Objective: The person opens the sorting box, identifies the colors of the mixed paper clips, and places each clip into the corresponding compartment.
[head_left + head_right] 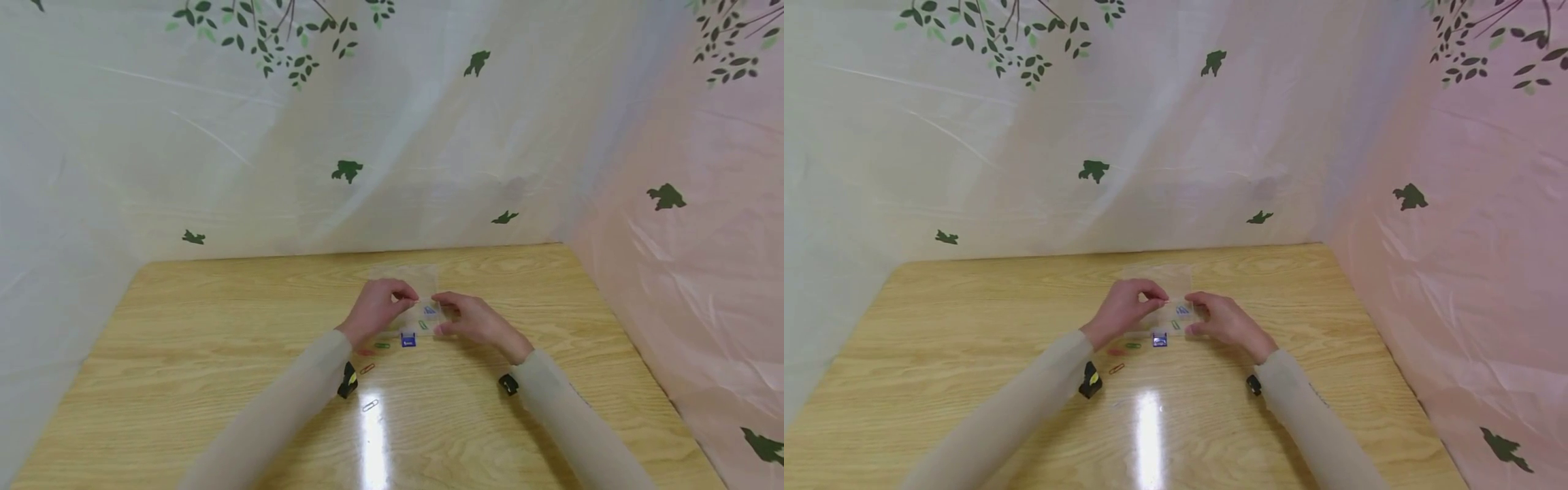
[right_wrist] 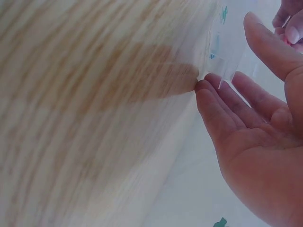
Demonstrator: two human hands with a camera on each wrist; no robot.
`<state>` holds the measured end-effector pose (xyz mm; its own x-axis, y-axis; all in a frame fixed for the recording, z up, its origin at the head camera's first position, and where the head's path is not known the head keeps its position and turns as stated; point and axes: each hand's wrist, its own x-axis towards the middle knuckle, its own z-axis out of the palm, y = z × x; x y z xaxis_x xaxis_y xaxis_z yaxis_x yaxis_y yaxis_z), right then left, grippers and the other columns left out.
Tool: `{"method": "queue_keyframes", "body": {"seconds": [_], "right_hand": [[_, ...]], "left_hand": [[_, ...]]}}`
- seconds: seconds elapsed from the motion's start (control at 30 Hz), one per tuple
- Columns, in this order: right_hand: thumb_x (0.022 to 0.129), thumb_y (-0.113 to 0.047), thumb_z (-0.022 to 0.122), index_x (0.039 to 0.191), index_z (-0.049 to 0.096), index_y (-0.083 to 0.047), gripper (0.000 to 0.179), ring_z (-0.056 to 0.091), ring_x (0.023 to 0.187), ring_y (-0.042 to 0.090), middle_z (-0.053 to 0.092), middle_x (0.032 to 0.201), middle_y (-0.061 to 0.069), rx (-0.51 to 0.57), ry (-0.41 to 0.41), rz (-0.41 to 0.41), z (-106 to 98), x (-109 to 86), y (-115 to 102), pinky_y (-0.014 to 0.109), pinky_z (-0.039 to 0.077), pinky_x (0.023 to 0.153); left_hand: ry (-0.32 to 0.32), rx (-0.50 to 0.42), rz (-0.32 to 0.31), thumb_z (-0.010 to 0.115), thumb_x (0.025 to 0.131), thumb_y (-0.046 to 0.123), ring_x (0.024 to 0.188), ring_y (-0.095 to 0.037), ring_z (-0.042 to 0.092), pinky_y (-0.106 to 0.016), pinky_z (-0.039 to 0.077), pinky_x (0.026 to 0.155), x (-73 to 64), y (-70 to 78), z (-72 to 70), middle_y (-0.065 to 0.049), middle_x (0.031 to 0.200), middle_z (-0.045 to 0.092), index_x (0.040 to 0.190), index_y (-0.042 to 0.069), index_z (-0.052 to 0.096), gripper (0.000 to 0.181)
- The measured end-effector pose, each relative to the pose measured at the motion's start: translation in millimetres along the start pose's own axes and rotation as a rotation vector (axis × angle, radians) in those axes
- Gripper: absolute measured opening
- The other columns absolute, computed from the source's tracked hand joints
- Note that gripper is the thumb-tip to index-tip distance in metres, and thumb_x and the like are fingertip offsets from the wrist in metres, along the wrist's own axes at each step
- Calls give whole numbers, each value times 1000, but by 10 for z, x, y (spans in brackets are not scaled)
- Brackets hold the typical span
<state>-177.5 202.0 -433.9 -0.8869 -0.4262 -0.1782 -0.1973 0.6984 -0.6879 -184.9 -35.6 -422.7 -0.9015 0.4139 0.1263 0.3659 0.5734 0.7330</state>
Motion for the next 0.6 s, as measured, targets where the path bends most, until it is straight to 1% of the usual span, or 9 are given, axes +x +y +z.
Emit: {"method": "queue_keyframes", "body": {"seconds": [0.23,0.4,0.6], "right_hand": [[90,-18,83,150,52,-3,68,55,133,34,57,148,18,0,0,8,8,8,25,52,44,112],[90,-18,82,149,52,-3,68,54,135,34,55,149,18,0,2,3,3,2,18,53,43,113],[91,-18,82,149,52,-3,68,53,136,35,55,149,18,3,2,-6,3,-3,1,53,42,114]], "left_hand": [[-35,31,-50,72,99,12,98,-17,68,-35,55,90,81,-5,30,1,104,76,102,14,79,9],[-68,63,-68,71,99,12,101,-18,68,-36,55,93,123,-14,41,0,105,76,105,14,78,10],[-90,86,-94,71,99,13,100,-17,67,-36,55,92,160,-50,70,0,105,76,105,14,78,9]]}}
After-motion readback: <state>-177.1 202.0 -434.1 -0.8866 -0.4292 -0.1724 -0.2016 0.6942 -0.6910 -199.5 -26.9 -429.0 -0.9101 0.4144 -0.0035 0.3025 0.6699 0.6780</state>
